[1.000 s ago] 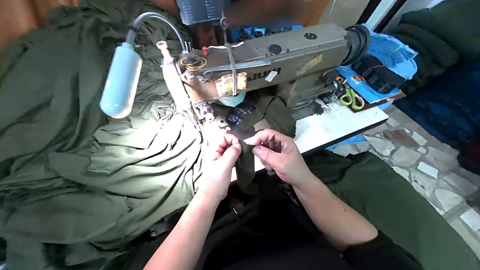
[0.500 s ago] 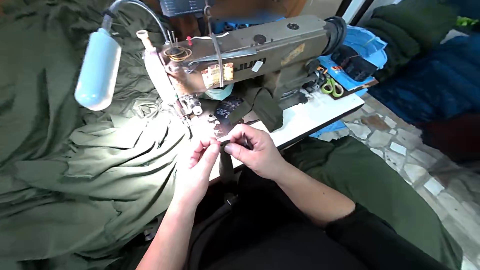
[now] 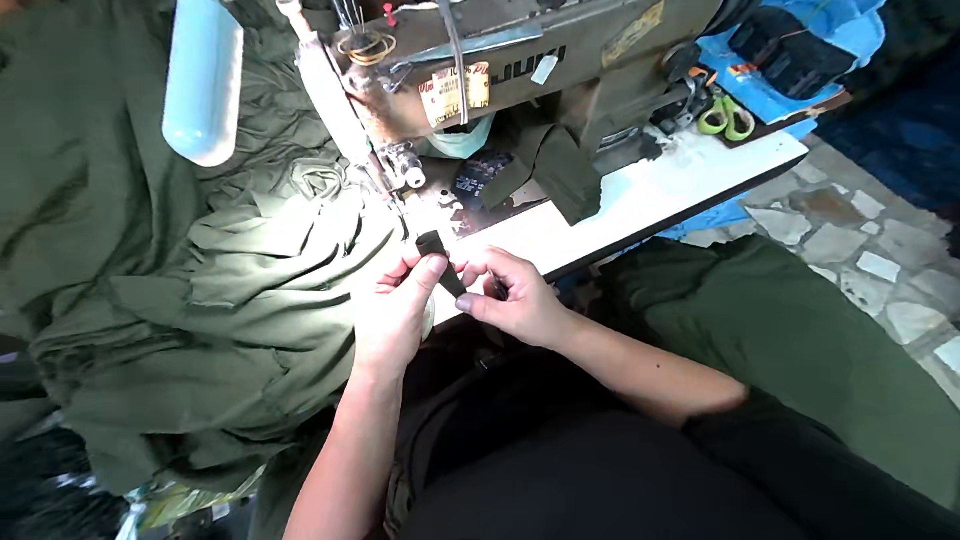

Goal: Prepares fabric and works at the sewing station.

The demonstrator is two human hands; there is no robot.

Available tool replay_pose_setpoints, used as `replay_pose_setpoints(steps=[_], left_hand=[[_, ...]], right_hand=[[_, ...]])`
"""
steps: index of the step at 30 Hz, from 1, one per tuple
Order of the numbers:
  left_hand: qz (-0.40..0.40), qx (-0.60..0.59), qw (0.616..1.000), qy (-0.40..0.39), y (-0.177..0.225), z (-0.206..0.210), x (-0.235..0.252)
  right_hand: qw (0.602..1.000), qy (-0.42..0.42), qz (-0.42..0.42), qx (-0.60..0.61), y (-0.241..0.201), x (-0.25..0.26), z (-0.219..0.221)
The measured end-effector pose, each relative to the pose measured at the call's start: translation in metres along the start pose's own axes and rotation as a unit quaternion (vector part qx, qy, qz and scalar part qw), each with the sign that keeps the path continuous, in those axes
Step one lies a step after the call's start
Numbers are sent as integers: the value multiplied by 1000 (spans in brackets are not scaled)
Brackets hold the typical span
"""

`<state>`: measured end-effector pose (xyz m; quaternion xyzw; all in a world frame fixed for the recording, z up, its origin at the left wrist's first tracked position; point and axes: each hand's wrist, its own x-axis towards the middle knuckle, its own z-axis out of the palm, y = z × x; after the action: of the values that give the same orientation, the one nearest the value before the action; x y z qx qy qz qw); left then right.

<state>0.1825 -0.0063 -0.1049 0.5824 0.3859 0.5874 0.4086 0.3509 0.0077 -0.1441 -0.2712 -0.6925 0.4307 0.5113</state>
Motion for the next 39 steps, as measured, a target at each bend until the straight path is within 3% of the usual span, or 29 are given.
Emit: replay_pose_setpoints(steps=[11, 18, 22, 26, 29, 31, 39], left_hand=[[-55, -75, 995, 45, 2, 5, -3], [-75, -108, 990, 44, 0, 7, -6], [-140, -127, 981, 44, 0, 10, -11], [-229, -170, 957, 44, -19, 21, -31], [-277, -145, 950, 11, -27, 24, -40], [-288, -105, 952, -12, -27, 26, -41], [-253, 41, 958, -125, -33, 35, -37]], right_hand=[[998, 52, 18, 12, -1, -4, 13], [992, 67, 78, 72, -5, -5, 12], [987, 56, 117, 97, -5, -17, 8], [973, 1, 214, 89, 1, -45, 0], [949, -72, 306, 37, 5, -61, -17], [940, -77, 332, 17, 5, -70, -33], [953, -33, 294, 67, 2, -92, -44]])
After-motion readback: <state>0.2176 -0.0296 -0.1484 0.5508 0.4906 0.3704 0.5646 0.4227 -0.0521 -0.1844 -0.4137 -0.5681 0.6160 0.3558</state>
